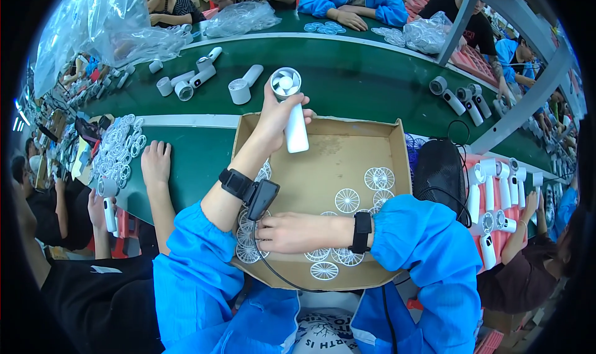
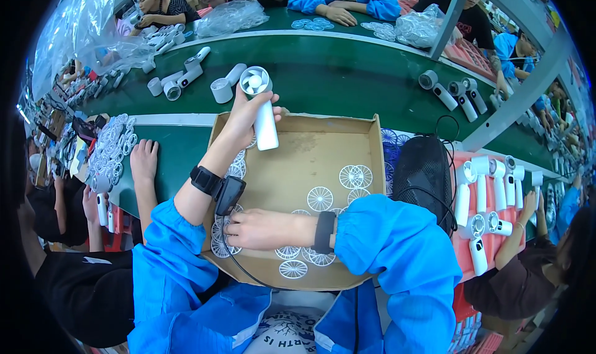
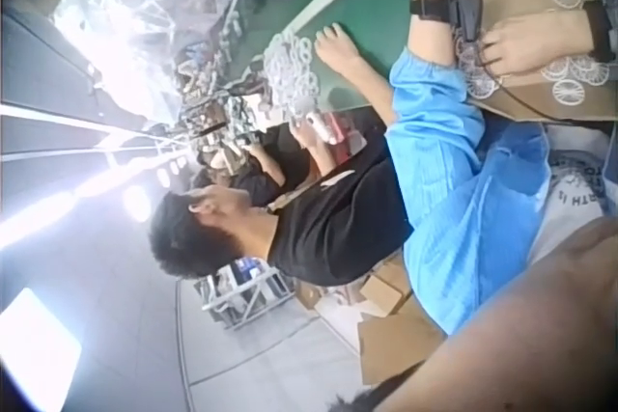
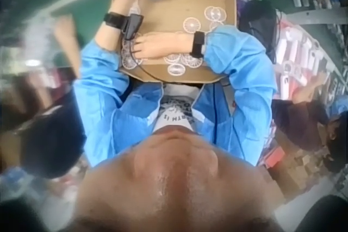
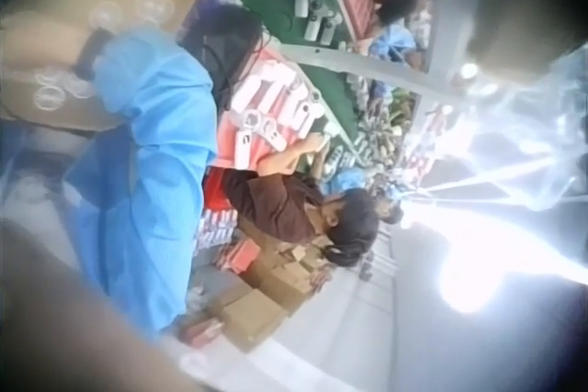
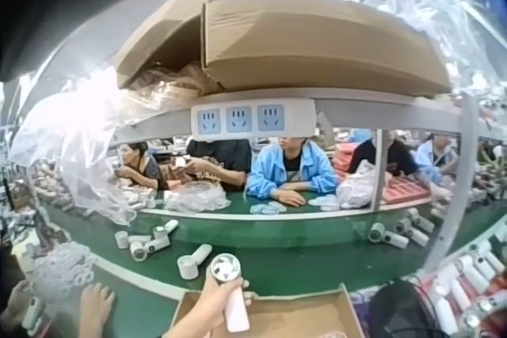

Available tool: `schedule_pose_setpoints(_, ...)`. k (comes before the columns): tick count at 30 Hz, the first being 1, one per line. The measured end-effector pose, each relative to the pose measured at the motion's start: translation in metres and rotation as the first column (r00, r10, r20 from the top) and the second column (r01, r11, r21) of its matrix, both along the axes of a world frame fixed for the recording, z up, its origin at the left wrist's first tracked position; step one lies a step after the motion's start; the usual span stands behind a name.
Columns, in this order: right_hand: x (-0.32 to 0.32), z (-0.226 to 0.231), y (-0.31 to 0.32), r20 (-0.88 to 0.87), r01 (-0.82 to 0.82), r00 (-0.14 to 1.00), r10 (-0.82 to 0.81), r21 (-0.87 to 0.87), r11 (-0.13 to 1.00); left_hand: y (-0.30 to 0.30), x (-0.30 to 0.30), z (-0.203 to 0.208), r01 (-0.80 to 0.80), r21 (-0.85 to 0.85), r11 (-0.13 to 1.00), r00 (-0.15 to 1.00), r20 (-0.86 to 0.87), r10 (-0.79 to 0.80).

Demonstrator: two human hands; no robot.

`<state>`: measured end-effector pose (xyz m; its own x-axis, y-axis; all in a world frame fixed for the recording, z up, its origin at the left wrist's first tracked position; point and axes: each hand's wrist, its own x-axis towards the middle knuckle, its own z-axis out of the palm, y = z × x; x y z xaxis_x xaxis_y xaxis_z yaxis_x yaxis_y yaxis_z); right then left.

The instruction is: The person assembles handheld fans by picking up a fan body and a white plastic grille, fitting the grille onto the fan head by hand, and placing the completed fan onto a tray. This process is repeated for several fans, handling each fan body and grille one at a time.

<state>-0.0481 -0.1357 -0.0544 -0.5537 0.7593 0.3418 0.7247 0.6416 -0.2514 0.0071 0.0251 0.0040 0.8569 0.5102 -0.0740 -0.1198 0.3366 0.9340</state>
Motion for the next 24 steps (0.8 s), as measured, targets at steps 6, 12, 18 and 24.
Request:
schedule_pose_setpoints(6, 0.044, 0.030, 0.011, -0.069, 0.084, 0.992, -0.109, -0.293, 0.952, 0.000, 0.002, 0.001, -0.070, -0.050, 0.996, 0.998, 0.002, 0.070)
schedule_pose_setpoints(12, 0.138, 0.070, -0.001, -0.744, 0.286, 0.219, -0.631, -0.569, 0.771, 0.009, 0.002, -0.006, -0.038, -0.121, 0.992, 0.991, 0.125, 0.053)
schedule_pose_setpoints(18, 0.151, 0.063, 0.001, -0.850, 0.341, -0.277, -0.447, -0.522, 0.782, -0.020, 0.001, 0.004, -0.045, 0.172, 0.984, 0.956, 0.292, -0.007)
schedule_pose_setpoints(24, 0.149, 0.064, 0.000, -0.897, 0.301, -0.167, -0.410, -0.442, 0.845, -0.022, -0.002, 0.009, -0.090, 0.335, 0.938, 0.928, 0.370, -0.043)
